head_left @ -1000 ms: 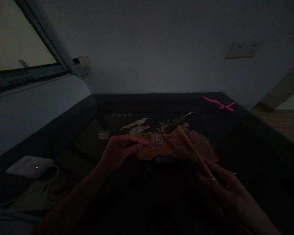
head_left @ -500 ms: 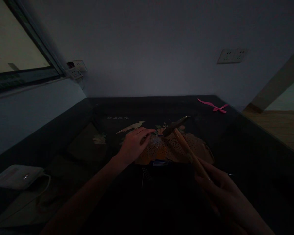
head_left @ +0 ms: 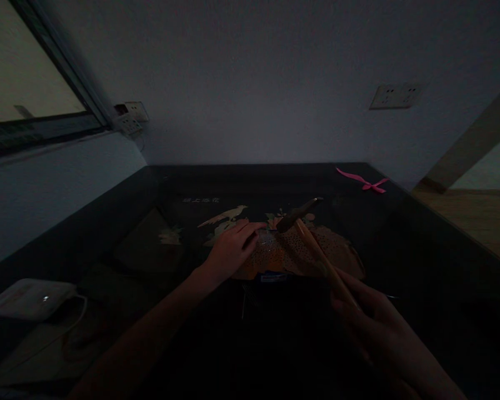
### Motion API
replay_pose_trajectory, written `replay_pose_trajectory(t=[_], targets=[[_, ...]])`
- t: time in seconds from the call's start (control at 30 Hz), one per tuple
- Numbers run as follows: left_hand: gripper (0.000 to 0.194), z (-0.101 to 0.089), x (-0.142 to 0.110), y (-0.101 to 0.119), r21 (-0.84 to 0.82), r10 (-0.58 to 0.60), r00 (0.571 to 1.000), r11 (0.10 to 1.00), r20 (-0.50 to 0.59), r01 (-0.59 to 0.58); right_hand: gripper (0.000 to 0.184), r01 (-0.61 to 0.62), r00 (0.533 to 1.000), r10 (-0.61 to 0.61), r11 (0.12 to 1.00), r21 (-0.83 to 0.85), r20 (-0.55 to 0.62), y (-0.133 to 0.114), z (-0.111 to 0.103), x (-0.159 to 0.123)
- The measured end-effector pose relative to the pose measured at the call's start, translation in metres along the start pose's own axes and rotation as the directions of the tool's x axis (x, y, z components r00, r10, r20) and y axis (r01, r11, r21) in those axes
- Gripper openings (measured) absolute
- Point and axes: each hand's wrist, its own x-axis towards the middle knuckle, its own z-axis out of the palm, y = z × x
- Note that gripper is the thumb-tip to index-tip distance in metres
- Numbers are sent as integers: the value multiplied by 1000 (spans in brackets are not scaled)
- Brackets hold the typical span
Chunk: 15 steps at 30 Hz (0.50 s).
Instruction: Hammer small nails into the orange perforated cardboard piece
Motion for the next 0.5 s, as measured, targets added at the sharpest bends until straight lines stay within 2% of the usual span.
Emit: replay_pose_trajectory(t=[0.13, 0.23, 0.33, 0.5], targets=[[24, 4, -1, -2, -184, -126, 989, 977, -73, 111, 63, 47, 999, -45, 996, -78, 27, -9, -1, -1], [12, 7, -1, -6, -289, -181, 981, 945, -68, 154, 62, 96, 995, -89, 984, -148, 50, -25, -3, -4], [7, 7, -1, -10, -315, -203, 979, 931, -28, 184, 60, 160, 986, -140, 953, -258, 94, -45, -3, -9], [5, 7, 0, -11, -318, -243, 970, 921, -24, 223, 54, 273, 962, -258, 872, -407, 92, -65, 5, -12]])
